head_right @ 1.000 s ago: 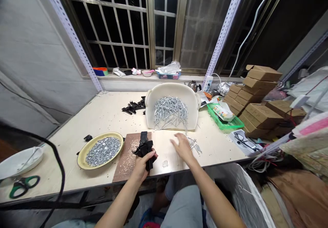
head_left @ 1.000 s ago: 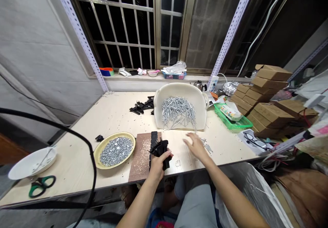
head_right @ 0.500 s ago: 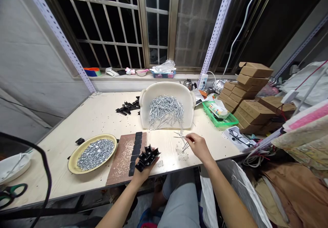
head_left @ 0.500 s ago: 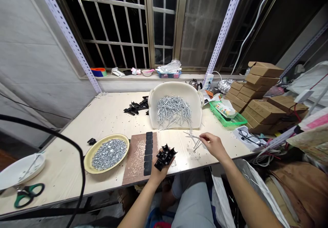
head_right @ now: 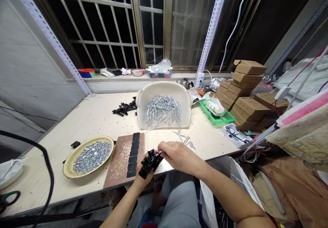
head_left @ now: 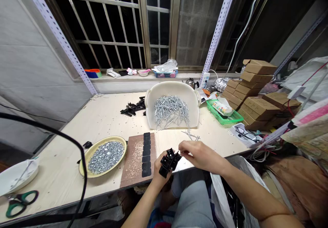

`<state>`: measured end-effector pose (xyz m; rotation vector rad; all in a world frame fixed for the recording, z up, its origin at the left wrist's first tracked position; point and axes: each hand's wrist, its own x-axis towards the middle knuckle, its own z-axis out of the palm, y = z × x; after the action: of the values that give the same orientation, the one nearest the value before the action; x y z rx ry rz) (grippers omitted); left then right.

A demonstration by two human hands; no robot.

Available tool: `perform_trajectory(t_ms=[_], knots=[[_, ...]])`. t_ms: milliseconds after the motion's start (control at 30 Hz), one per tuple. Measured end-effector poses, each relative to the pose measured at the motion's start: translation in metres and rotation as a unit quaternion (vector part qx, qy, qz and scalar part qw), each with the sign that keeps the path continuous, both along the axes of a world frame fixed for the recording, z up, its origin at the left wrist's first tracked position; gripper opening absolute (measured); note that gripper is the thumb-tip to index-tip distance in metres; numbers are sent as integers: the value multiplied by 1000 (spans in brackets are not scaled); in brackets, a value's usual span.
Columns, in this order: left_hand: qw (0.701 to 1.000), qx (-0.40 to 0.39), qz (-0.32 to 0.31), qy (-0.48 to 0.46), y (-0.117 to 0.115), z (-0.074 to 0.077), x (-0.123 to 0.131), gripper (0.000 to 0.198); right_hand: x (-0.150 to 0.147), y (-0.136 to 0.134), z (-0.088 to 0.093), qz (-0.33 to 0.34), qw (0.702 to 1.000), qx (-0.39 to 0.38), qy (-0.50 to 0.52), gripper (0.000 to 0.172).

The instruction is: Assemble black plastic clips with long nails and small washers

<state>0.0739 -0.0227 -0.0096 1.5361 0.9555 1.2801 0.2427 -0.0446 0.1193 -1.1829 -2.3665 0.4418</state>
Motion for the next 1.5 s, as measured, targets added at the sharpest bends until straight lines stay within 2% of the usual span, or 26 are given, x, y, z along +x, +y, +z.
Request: perform_trajectory(t_ms=[67, 133, 200, 233, 300, 333, 467, 633, 767, 833, 900, 967, 1000, 1033, 1100, 1167, 1267, 1300, 1367, 1400, 1433, 1467, 1500], knots=[[1000, 18, 10, 23, 2, -5, 1, 26, 0, 5, -6, 23, 1000, -16, 5, 17], [998, -1, 47, 31, 4, -10, 0, 27, 11, 19, -15, -7, 999, -27, 39, 33], [995, -48, 88, 24, 7, -13, -1, 30, 33, 42, -30, -124, 991, -32, 39, 37], [992, -74, 101, 15, 8, -13, -2, 31, 47, 55, -39, -210, 977, -34, 10, 27], [988, -114, 101, -10, 10, -13, -4, 32, 75, 78, -61, -352, 925, -96, -102, 18], [987, -125, 95, -22, 10, -13, -5, 32, 86, 86, -73, -382, 908, -120, -125, 17], [988, -127, 90, -24, 12, -10, -6, 32, 107, 101, -113, -435, 868, -187, -150, 17], [991, -95, 98, 9, 11, -6, 0, 41, 104, 106, -134, -474, 842, -226, -122, 17], [993, -63, 92, 33, 9, -9, 1, 38, 102, 108, -133, -468, 850, -236, -54, 10], [995, -36, 81, 40, 8, -12, 0, 34, 95, 103, -125, -455, 862, -225, -15, 9], [997, -9, 68, 43, 8, -14, -1, 31, 81, 93, -109, -420, 885, -187, 75, 20], [998, 9, 51, 47, 8, -14, 0, 30, 61, 78, -87, -333, 902, -121, 247, 36], [998, 16, 42, 53, 8, -13, 1, 29, 49, 70, -76, -268, 896, -82, 344, 43], [997, 21, 34, 62, 8, -11, 2, 29, 36, 61, -65, -211, 885, -51, 412, 45], [996, 32, 22, 82, 8, -8, 4, 29, 13, 45, -49, -137, 878, -7, 459, 37], [994, 43, 14, 99, 8, -6, 5, 29, -6, 33, -42, -112, 889, 33, 442, 26], [993, 54, 5, 108, 8, -5, 5, 35, -20, 23, -46, -84, 925, 83, 361, 14], [993, 54, 3, 108, 8, -5, 4, 37, -19, 24, -49, -65, 941, 89, 320, 14], [994, 44, 3, 104, 8, -4, 2, 37, -5, 30, -57, -49, 968, 83, 232, 24], [994, 36, 8, 100, 9, -4, 1, 35, 9, 35, -61, -78, 975, 78, 191, 32], [995, 27, 15, 96, 9, -3, 0, 33, 28, 42, -66, -138, 977, 69, 148, 40], [995, 20, 24, 92, 9, -2, -1, 31, 50, 49, -71, -229, 966, 60, 107, 43], [995, 13, 35, 88, 9, 0, -2, 30, 74, 56, -77, -343, 938, 37, 38, 40]])
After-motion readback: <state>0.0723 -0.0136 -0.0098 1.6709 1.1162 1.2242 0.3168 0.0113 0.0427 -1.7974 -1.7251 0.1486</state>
